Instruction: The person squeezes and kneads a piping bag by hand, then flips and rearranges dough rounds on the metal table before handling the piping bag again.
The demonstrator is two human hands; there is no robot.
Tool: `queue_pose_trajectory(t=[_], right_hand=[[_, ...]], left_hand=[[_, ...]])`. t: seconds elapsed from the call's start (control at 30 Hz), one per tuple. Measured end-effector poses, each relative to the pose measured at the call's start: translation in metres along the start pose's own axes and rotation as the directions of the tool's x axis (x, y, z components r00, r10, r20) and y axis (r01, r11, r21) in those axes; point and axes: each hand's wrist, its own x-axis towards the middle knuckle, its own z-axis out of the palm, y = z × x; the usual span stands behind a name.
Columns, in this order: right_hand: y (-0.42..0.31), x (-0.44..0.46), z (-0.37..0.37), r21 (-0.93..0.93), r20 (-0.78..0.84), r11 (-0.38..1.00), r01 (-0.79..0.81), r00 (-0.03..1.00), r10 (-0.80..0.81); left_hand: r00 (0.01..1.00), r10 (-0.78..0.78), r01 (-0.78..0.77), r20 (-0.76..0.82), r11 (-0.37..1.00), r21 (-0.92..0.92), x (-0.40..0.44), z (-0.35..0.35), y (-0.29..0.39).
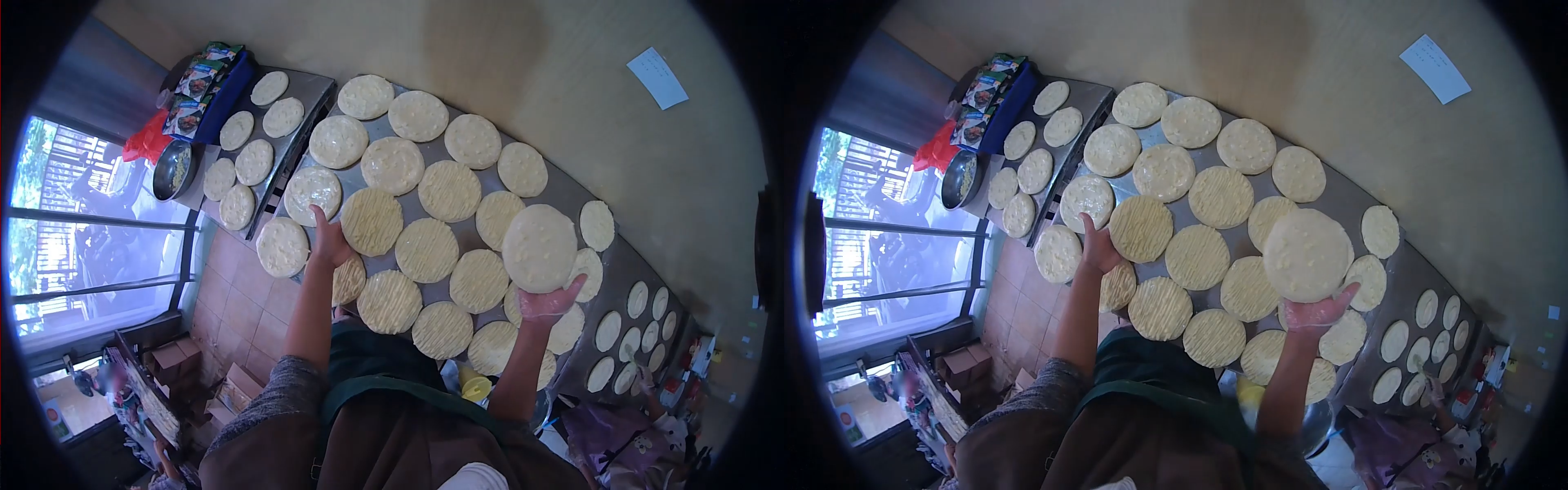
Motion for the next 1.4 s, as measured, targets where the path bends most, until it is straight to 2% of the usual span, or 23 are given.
queue_pose_trajectory(t=[0.17,0.47,0.87,1.0,1.17,1.3,1.4], right_hand=[[0.034,-0.006,0.004,0.006,0.110,0.986,-0.166,0.980,0.165],[0.095,-0.009,0.011,0.027,0.112,0.932,-0.362,0.927,0.357],[0.154,-0.005,-0.003,-0.049,0.026,0.931,-0.361,0.932,0.362],[0.160,-0.002,-0.004,-0.022,0.058,0.931,-0.365,0.929,0.366],[0.165,0.000,0.002,-0.093,0.108,0.939,-0.332,0.934,0.341],[0.202,-0.001,0.018,-0.072,0.170,0.900,-0.429,0.884,0.435],[0.245,0.001,0.027,-0.050,0.208,0.879,-0.473,0.856,0.473]], left_hand=[[0.997,-0.039,0.045,0.065,0.993,-0.106,-0.002,-0.008,0.000],[0.995,-0.027,0.044,0.100,0.985,-0.168,0.001,-0.023,0.005],[0.986,-0.032,0.067,0.166,0.975,-0.212,-0.014,-0.027,0.013],[0.987,-0.058,0.095,0.151,0.965,-0.245,-0.012,-0.029,0.014],[0.987,0.063,-0.023,0.145,0.965,-0.262,-0.021,-0.034,0.023],[0.982,0.156,-0.115,0.108,0.943,-0.313,-0.059,-0.029,0.047],[0.962,0.272,-0.252,0.025,0.919,-0.302,-0.091,-0.027,0.065]])
